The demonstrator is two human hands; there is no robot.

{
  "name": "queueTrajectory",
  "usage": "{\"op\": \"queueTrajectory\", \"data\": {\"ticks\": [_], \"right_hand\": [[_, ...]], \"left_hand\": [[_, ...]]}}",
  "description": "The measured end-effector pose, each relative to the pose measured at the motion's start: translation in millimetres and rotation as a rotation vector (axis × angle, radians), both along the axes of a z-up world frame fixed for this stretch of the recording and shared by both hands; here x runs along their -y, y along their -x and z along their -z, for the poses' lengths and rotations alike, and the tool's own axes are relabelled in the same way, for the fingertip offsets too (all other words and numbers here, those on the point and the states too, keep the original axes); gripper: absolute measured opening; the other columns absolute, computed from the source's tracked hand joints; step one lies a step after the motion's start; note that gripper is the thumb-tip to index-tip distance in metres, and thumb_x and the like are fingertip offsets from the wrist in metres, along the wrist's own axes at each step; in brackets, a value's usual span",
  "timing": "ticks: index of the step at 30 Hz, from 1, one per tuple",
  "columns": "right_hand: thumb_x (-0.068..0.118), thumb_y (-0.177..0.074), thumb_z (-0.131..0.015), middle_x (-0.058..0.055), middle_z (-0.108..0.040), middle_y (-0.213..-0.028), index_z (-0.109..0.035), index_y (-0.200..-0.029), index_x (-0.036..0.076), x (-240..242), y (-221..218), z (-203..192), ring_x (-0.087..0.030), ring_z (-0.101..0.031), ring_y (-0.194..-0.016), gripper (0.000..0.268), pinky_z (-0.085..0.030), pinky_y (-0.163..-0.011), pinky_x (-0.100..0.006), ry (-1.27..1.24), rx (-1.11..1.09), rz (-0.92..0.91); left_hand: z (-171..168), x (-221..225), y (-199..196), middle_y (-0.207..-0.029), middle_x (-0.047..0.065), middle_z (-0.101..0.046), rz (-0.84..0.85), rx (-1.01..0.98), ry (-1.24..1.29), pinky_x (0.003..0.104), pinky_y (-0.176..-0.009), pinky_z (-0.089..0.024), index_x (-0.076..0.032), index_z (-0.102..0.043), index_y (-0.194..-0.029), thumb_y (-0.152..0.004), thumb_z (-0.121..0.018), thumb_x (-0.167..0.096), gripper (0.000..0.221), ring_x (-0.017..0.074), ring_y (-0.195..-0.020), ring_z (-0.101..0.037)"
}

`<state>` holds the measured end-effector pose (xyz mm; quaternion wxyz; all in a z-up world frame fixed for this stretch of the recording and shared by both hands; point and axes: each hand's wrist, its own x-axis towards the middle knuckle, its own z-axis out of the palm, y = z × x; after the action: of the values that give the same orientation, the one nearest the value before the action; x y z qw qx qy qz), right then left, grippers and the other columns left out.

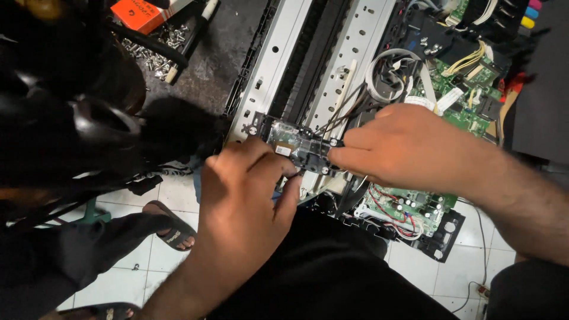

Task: Connecting ribbon cables and internal components during the repair of a printer or scanner.

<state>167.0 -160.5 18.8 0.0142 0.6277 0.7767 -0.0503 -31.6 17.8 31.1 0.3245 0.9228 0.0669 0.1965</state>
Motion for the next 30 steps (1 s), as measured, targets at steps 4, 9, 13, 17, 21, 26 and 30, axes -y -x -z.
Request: {"op": "queueTrajectory", "data": {"ticks": [4,9,13,17,21,26,30], "right_hand": [[0.012,-0.105,-0.053,0.0,-0.044,-0.068,-0.059,-0.093,0.017,1,6,7,-0.018,-0.043,-0.052,0.015,-0.042,-0.054,-0.036,-0.097,-0.02,-0.007],[0.01,-0.104,-0.051,0.001,-0.043,-0.065,-0.061,-0.088,0.016,0,8,5,-0.014,-0.042,-0.051,0.02,-0.046,-0.057,-0.033,-0.089,-0.188,-0.022],[-0.013,-0.083,-0.054,0.001,-0.033,-0.06,-0.053,-0.075,0.018,-2,16,1,-0.011,-0.032,-0.05,0.032,-0.04,-0.053,-0.029,-0.08,-0.189,-0.016],[-0.019,-0.076,-0.059,0.0,-0.029,-0.062,-0.049,-0.074,0.015,-2,20,2,-0.013,-0.03,-0.049,0.036,-0.036,-0.046,-0.03,-0.149,-0.177,-0.078],[-0.012,-0.086,-0.068,0.0,-0.031,-0.063,-0.057,-0.082,0.012,-6,24,-3,-0.015,-0.034,-0.049,0.027,-0.036,-0.044,-0.033,-0.157,-0.147,-0.135],[-0.008,-0.094,-0.061,-0.002,-0.031,-0.065,-0.057,-0.082,0.011,-3,25,-10,-0.018,-0.032,-0.05,0.023,-0.032,-0.048,-0.035,-0.187,-0.224,-0.095],[0.006,-0.101,-0.065,-0.002,-0.042,-0.063,-0.066,-0.081,0.007,6,20,-14,-0.014,-0.037,-0.05,0.02,-0.031,-0.048,-0.032,-0.314,-0.246,-0.075]], "left_hand": [[2,3,6,-0.085,0.006,-0.059,-0.004,0.036,-0.067,0.044,-0.072,-0.043,-0.008,-0.067,-0.082,-0.082,-0.082,-0.009,0.014,0.0278,-0.079,-0.057],[4,4,7,-0.085,0.007,-0.059,0.006,0.052,0.016,0.046,-0.07,-0.043,-0.008,-0.067,-0.082,-0.083,-0.078,-0.008,0.012,0.0298,-0.077,-0.058],[8,6,17,-0.094,0.003,-0.059,-0.031,-0.011,-0.038,0.044,-0.08,-0.043,-0.012,-0.068,-0.086,-0.084,-0.08,-0.014,0.012,0.0286,-0.089,-0.058],[9,5,25,-0.076,0.005,-0.058,0.008,0.022,0.013,0.044,-0.058,-0.041,-0.008,-0.069,-0.075,-0.085,-0.078,-0.005,0.013,0.0269,-0.065,-0.055],[18,12,38,-0.086,0.004,-0.062,-0.076,0.014,-0.036,0.05,-0.069,-0.043,-0.014,-0.07,-0.085,-0.086,-0.08,-0.015,0.01,0.0323,-0.072,-0.058],[20,14,41,-0.083,0.003,-0.058,-0.037,0.099,-0.018,0.046,-0.066,-0.04,-0.014,-0.067,-0.085,-0.093,-0.074,-0.011,0.011,0.0292,-0.07,-0.057],[16,14,40,-0.087,0.002,-0.059,0.002,0.165,-0.007,0.042,-0.068,-0.041,-0.014,-0.068,-0.089,-0.092,-0.077,-0.011,0.01,0.0259,-0.078,-0.062]]}}
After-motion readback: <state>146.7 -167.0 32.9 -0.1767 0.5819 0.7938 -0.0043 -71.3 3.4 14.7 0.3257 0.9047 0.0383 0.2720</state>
